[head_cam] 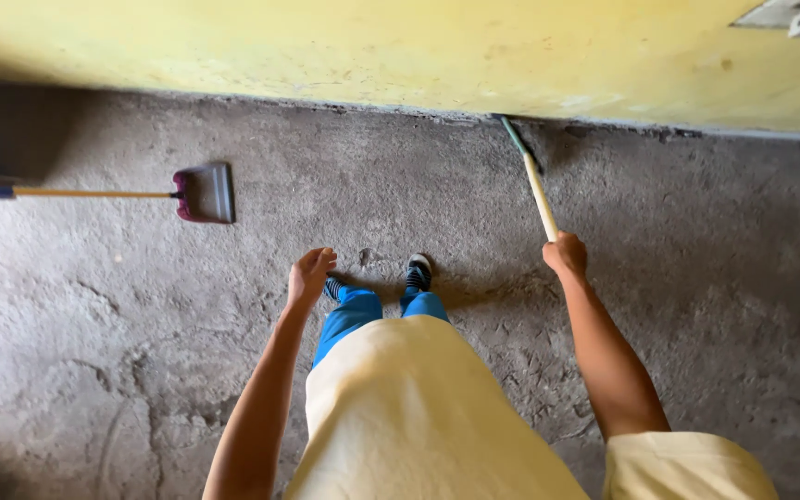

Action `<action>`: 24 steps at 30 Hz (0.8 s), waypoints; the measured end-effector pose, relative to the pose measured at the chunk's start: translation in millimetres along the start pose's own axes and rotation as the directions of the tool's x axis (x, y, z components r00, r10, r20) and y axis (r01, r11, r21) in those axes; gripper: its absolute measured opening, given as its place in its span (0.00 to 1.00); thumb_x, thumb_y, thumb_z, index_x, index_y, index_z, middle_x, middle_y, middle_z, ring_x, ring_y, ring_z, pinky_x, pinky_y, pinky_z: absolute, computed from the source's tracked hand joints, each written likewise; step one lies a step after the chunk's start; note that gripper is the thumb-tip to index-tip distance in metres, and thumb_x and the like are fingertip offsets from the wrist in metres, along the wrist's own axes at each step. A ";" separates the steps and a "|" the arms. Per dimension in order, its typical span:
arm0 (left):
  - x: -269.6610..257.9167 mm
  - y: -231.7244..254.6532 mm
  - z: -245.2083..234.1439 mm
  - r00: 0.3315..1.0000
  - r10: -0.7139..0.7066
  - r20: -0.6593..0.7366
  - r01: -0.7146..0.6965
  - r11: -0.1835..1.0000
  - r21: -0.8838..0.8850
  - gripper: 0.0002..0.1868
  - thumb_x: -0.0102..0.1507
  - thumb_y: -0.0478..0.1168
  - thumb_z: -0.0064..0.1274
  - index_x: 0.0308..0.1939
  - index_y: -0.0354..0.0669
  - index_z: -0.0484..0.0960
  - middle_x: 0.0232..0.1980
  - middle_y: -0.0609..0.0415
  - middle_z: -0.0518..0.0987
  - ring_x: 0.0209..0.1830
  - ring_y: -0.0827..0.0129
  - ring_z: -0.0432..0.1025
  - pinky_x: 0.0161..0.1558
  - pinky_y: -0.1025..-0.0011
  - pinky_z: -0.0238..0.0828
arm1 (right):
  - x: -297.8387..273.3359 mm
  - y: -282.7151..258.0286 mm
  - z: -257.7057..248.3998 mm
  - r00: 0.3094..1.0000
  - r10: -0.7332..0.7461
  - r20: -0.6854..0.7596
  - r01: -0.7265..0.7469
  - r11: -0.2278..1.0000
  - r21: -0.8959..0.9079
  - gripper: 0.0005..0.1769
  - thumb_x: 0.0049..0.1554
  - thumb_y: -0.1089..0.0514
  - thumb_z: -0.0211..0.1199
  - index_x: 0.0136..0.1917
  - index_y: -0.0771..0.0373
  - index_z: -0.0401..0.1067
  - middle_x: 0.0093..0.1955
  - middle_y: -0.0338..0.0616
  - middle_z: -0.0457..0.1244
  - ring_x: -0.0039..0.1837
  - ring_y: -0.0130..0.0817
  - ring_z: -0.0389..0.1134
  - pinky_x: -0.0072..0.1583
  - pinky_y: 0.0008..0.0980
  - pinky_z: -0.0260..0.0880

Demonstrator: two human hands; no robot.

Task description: Sweeping a concrete floor using a small broom and a dustpan.

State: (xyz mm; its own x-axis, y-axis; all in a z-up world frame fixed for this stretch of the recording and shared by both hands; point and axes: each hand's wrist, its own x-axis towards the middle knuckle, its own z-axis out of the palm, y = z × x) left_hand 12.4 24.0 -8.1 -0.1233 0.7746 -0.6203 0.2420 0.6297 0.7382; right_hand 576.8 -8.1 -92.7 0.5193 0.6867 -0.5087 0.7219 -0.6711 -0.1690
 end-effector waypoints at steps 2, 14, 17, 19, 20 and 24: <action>0.6 -29.8 0.3 1.000 0.001 -0.006 -0.001 1.000 -0.019 0.24 0.68 0.52 0.50 0.56 0.36 0.82 0.51 0.51 0.86 0.49 0.69 0.80 0.44 0.72 0.72 | -7.8 -27.1 6.0 0.995 0.059 0.082 -0.063 0.997 0.045 0.15 0.57 0.57 0.60 0.54 0.65 0.79 0.47 0.60 0.72 0.48 0.51 0.75 0.50 0.44 0.75; -26.0 -77.3 -5.8 0.991 -0.078 -0.112 0.067 0.993 -0.098 0.22 0.67 0.53 0.51 0.49 0.36 0.86 0.43 0.53 0.87 0.42 0.72 0.81 0.39 0.73 0.73 | -70.0 -123.4 65.9 0.914 -0.201 0.353 0.110 0.959 0.259 0.21 0.56 0.57 0.65 0.63 0.59 0.77 0.36 0.48 0.67 0.29 0.34 0.65 0.31 0.35 0.64; -21.2 -78.9 -6.7 0.989 -0.067 -0.134 0.049 0.990 -0.131 0.23 0.67 0.53 0.51 0.50 0.37 0.86 0.44 0.53 0.87 0.43 0.70 0.81 0.39 0.73 0.73 | -55.5 -110.3 38.7 0.884 -0.144 0.445 -0.094 0.878 0.470 0.24 0.55 0.60 0.66 0.66 0.55 0.75 0.31 0.40 0.62 0.26 0.24 0.57 0.26 0.29 0.52; -25.3 -74.4 -10.3 0.987 -0.065 -0.149 0.042 0.987 -0.152 0.23 0.67 0.54 0.53 0.50 0.36 0.86 0.44 0.51 0.87 0.43 0.69 0.81 0.40 0.72 0.73 | -44.3 -93.6 24.9 0.875 -0.112 0.470 -0.163 0.848 0.505 0.26 0.55 0.61 0.66 0.67 0.55 0.73 0.30 0.38 0.61 0.25 0.22 0.55 0.25 0.26 0.50; -29.4 -68.2 -13.2 0.988 -0.038 -0.149 0.014 0.988 -0.154 0.23 0.67 0.54 0.52 0.51 0.36 0.85 0.45 0.51 0.87 0.45 0.69 0.81 0.44 0.73 0.74 | -35.4 -81.9 21.2 0.896 -0.084 0.436 -0.173 0.838 0.517 0.22 0.56 0.61 0.66 0.64 0.58 0.75 0.30 0.38 0.61 0.26 0.22 0.55 0.25 0.26 0.50; -34.8 -52.2 -26.0 0.984 -0.071 -0.166 0.044 0.986 -0.162 0.24 0.67 0.53 0.51 0.53 0.37 0.84 0.47 0.50 0.87 0.46 0.68 0.81 0.46 0.69 0.74 | -32.8 -82.9 -16.6 0.971 0.018 0.237 -0.113 0.912 0.394 0.12 0.57 0.59 0.65 0.54 0.64 0.77 0.29 0.41 0.62 0.26 0.27 0.59 0.26 0.30 0.55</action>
State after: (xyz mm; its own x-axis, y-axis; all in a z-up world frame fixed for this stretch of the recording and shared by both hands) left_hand -21.0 -34.3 -18.1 -0.2979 0.7269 -0.6187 0.0771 0.6644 0.7434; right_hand 507.5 29.5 -48.0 0.4093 0.5884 -0.6973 0.4193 -0.8001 -0.4290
